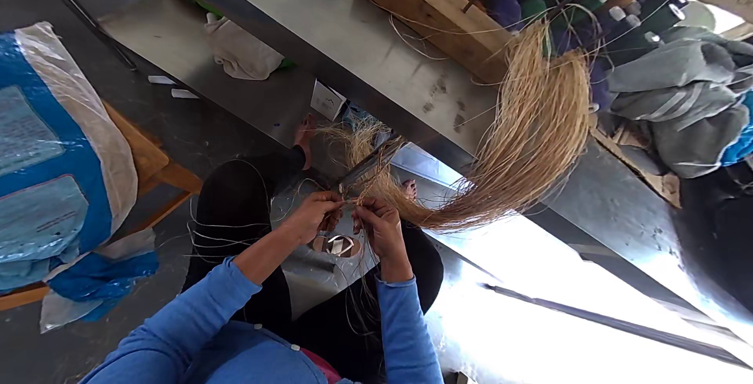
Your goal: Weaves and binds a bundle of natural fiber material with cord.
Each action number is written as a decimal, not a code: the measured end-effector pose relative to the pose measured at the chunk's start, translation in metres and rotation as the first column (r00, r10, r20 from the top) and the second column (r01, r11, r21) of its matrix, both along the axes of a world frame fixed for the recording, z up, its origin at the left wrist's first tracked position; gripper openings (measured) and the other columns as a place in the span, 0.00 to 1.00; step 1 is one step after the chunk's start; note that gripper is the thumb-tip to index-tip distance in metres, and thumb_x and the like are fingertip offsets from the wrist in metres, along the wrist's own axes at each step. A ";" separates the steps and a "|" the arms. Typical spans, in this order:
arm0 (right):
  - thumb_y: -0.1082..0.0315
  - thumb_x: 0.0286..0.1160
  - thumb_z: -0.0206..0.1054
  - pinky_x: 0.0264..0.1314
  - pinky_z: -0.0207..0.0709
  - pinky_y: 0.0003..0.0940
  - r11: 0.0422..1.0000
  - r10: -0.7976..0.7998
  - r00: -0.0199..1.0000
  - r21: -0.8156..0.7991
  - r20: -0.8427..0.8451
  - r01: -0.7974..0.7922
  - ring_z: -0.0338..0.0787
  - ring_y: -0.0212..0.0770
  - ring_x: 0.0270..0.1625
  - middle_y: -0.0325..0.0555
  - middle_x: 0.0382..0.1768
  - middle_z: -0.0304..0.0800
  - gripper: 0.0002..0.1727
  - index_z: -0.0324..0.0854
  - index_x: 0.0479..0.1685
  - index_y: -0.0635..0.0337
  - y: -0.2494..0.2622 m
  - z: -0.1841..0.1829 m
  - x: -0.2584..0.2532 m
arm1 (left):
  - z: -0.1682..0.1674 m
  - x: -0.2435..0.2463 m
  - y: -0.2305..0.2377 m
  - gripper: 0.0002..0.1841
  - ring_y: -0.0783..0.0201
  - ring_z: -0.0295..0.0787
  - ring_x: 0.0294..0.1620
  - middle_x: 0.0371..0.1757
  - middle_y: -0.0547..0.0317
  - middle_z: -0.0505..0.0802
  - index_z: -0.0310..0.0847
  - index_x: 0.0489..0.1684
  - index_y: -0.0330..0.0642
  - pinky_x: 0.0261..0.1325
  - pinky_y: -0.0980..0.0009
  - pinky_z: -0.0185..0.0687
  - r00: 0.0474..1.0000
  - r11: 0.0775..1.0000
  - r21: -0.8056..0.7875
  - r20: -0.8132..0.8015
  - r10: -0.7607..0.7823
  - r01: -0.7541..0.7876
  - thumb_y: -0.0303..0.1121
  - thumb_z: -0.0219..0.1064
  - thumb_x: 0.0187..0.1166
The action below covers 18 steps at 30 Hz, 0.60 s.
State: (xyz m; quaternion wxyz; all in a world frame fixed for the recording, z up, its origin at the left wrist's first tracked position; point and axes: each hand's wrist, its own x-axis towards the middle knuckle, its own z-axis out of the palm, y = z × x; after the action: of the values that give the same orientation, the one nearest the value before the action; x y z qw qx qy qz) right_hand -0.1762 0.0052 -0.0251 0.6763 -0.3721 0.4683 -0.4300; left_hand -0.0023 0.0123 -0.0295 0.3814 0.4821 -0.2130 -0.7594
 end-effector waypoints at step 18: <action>0.82 0.73 0.66 0.15 0.62 0.14 0.991 -0.051 0.979 -0.129 -0.200 0.026 0.70 0.18 0.13 0.36 0.18 0.86 0.06 0.84 0.30 0.67 -0.003 -0.006 0.010 | 0.001 0.021 -0.006 0.07 0.81 0.63 0.15 0.23 0.71 0.76 0.77 0.42 0.40 0.18 0.85 0.57 0.957 0.960 -0.125 0.181 -0.226 0.250 0.27 0.55 0.90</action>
State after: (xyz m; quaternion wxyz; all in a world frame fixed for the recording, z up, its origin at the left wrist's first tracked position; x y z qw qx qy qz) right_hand -0.1660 0.0019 -0.0311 0.5918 -0.4467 0.5138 -0.4315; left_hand 0.0183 0.0058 -0.0280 0.3022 0.4849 -0.3556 -0.7396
